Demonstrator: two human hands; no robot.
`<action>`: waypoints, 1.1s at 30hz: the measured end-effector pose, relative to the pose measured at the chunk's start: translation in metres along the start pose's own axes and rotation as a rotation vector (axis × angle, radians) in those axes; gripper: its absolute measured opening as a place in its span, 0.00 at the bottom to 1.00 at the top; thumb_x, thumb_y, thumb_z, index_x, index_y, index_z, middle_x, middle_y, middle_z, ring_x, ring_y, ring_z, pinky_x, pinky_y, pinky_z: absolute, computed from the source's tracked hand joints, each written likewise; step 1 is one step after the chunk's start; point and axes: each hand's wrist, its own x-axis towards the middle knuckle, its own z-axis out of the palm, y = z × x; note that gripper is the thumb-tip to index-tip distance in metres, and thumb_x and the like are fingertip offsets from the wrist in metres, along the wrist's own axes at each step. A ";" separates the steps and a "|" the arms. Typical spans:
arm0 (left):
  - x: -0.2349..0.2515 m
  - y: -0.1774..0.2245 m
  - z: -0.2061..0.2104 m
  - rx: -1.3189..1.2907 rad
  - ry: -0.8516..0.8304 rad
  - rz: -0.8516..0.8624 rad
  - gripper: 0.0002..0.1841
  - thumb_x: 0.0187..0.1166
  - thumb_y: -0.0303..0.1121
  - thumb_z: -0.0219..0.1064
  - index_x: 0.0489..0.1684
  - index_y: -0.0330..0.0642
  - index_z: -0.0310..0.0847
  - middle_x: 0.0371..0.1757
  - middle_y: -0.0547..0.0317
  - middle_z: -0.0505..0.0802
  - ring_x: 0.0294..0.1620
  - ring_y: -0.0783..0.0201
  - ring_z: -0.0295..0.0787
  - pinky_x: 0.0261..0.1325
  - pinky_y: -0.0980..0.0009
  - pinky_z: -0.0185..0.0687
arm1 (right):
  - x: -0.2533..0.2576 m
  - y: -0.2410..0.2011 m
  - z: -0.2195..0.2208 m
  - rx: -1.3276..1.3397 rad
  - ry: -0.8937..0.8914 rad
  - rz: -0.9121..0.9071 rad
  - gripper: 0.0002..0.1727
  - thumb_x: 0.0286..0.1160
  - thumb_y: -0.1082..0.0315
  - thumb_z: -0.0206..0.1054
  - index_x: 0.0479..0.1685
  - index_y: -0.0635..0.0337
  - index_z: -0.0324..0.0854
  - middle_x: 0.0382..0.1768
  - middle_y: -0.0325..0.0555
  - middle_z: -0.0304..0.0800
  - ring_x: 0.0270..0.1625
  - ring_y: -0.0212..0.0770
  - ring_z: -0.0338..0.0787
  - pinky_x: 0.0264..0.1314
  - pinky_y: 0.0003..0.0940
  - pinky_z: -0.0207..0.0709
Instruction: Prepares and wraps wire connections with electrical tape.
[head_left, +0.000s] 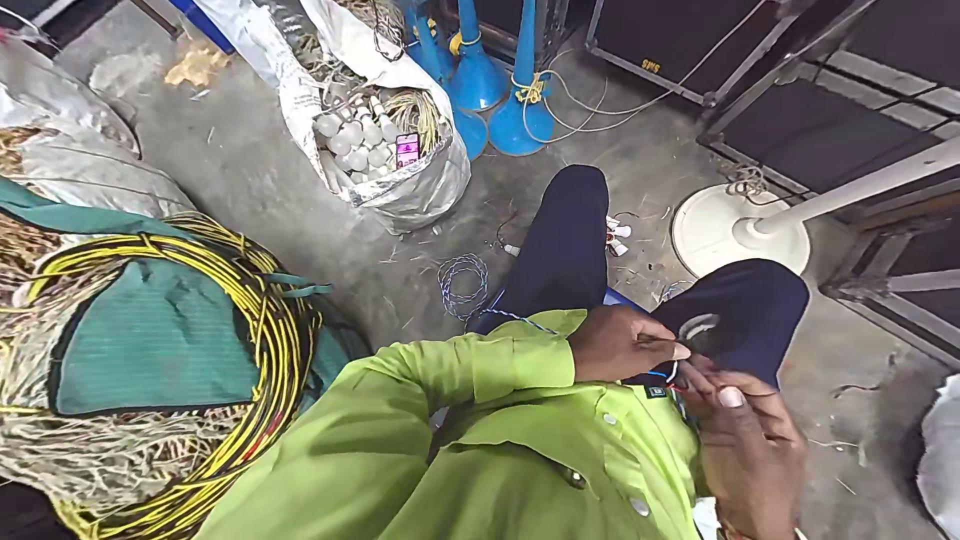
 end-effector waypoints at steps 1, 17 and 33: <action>-0.002 0.000 0.002 0.040 -0.013 0.061 0.15 0.84 0.35 0.66 0.40 0.30 0.93 0.36 0.47 0.95 0.39 0.61 0.91 0.50 0.58 0.82 | -0.003 0.001 0.000 -0.051 -0.036 -0.015 0.18 0.81 0.55 0.69 0.64 0.51 0.83 0.58 0.38 0.94 0.60 0.40 0.93 0.65 0.37 0.88; -0.006 0.013 0.015 0.012 -0.151 0.230 0.13 0.83 0.29 0.63 0.32 0.28 0.89 0.25 0.46 0.88 0.28 0.55 0.85 0.36 0.55 0.76 | 0.001 -0.006 0.005 -0.572 -0.007 -0.637 0.11 0.86 0.68 0.62 0.51 0.58 0.91 0.53 0.36 0.94 0.62 0.31 0.90 0.72 0.31 0.81; 0.013 0.026 0.008 0.066 0.050 0.380 0.16 0.84 0.32 0.61 0.25 0.33 0.86 0.24 0.46 0.89 0.31 0.47 0.90 0.36 0.47 0.78 | 0.050 -0.061 0.034 -0.380 -0.140 -0.245 0.16 0.91 0.67 0.55 0.46 0.48 0.92 0.48 0.27 0.97 0.52 0.26 0.94 0.57 0.24 0.87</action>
